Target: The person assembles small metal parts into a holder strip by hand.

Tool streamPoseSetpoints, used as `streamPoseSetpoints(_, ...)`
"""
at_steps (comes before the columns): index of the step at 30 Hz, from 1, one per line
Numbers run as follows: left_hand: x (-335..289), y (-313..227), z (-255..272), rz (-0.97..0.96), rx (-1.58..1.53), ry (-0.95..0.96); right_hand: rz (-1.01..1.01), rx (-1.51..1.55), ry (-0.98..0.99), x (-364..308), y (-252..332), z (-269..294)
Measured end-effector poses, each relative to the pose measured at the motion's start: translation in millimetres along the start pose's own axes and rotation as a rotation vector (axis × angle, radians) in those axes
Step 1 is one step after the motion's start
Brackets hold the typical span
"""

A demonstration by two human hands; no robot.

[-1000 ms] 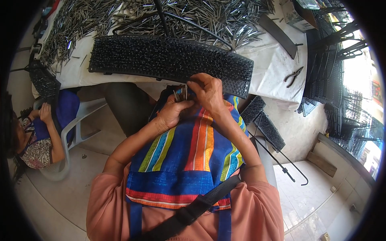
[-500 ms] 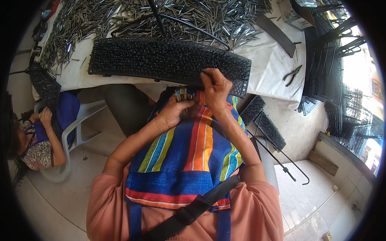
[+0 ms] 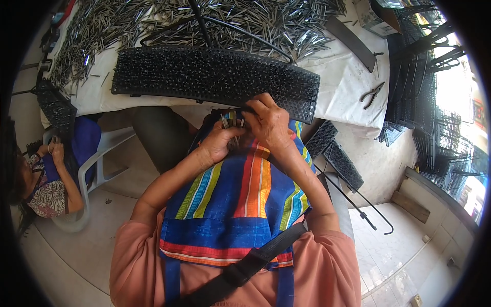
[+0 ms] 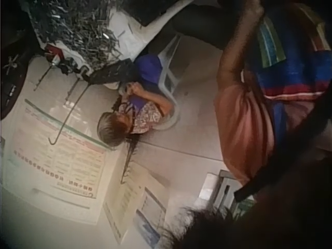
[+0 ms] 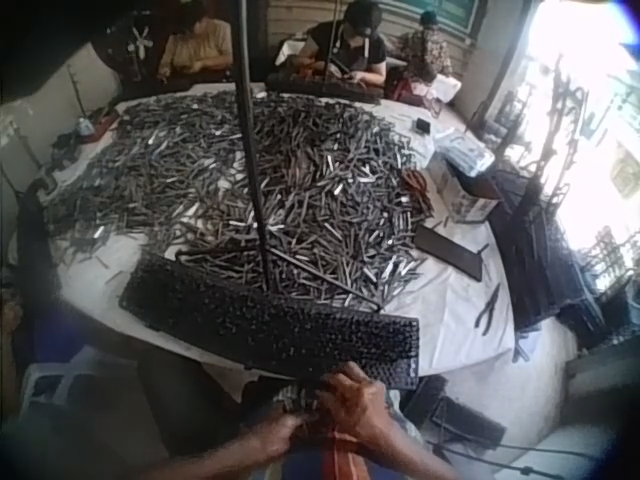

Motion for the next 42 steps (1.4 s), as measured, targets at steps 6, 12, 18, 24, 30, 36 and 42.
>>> streamPoseSetpoints(6,2,2,1,-0.008,0.026,-0.046,-0.487,0.334,0.132,-36,-50,-20)
streamPoseSetpoints(12,0,-7,-1,-0.077,0.097,-0.063,-0.558,0.611,-0.135,-39,-56,-10)
streamPoseSetpoints(18,4,7,6,0.031,0.048,-0.115,-0.342,0.41,-0.362,-18,-47,25)
streamPoseSetpoints(24,6,12,-7,0.046,0.223,0.01,-0.003,-0.043,-0.268,3,-19,21)
streamPoseSetpoints(30,10,8,5,0.002,0.172,-0.087,0.133,-0.303,-0.068,6,0,6)
streamPoseSetpoints(36,4,-6,-11,-0.008,0.087,-0.003,0.035,-0.089,-0.082,-7,-1,16)
streamPoseSetpoints(42,9,1,-19,-0.035,0.268,0.056,-0.426,0.432,0.05,-24,-44,-2)
Point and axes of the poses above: each hand's wrist, its own x-axis towards the middle knuckle, its own z-axis out of the back of the hand, y = z × x, the point moved 9 cm from there along x, towards the middle knuckle, and after that the axes turned 10 degrees about x, right-handed, at the moved point
